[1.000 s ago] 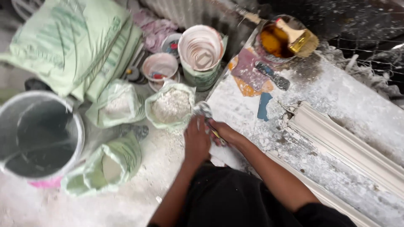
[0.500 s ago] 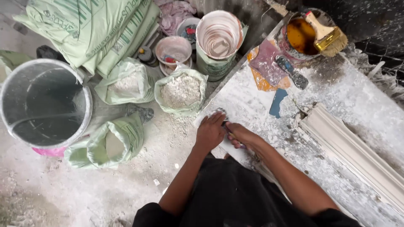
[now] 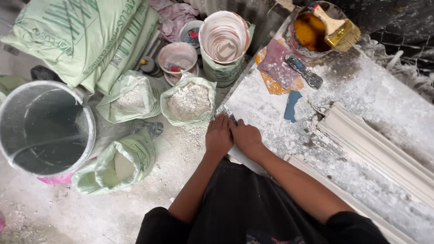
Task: The person ties a yellow string around a stack of white decorative moldings to secure them. They then use a utility knife to scrape and clean the edges of the moldings before moving the stack.
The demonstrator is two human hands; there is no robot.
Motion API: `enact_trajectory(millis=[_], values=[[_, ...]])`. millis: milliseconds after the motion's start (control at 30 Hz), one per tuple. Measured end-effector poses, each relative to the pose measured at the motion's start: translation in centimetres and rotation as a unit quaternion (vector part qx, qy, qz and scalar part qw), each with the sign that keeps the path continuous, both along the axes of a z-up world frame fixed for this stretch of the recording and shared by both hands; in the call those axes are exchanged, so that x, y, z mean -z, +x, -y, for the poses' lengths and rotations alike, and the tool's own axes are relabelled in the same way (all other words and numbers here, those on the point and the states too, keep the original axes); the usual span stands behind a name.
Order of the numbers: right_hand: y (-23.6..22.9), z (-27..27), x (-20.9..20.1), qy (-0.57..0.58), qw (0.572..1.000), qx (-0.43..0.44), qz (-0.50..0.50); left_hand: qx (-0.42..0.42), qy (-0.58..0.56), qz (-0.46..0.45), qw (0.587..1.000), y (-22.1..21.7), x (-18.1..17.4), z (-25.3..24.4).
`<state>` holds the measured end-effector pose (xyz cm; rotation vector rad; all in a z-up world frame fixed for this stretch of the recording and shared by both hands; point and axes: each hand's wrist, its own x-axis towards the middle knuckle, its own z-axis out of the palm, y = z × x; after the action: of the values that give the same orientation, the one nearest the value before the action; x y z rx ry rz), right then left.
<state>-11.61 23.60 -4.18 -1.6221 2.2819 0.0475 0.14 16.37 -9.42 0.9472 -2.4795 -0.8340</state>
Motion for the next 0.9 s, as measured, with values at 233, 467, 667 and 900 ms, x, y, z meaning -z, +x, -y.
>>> enact_trajectory(millis=[233, 467, 667, 900], values=[[-3.8, -12.8, -6.7, 0.099, 0.969, 0.184, 0.134, 0.164, 0.039, -0.001, 0.986, -4.0, -5.0, -4.3], [-5.9, -29.0, -5.3, -0.182, 0.824, 0.479, 0.242, 0.148, -0.033, 0.076, 0.986, -20.0, -4.2, -6.5], [0.6, -31.1, -2.5, -0.278, 0.625, 0.655, 0.322, 0.060, -0.035, 0.147, 0.987, -24.8, 1.1, -8.7], [3.1, -32.2, -1.4, -0.296, 0.577, 0.668, 0.366, 0.049, 0.278, -0.075, 0.956, -26.6, 5.4, -3.5]])
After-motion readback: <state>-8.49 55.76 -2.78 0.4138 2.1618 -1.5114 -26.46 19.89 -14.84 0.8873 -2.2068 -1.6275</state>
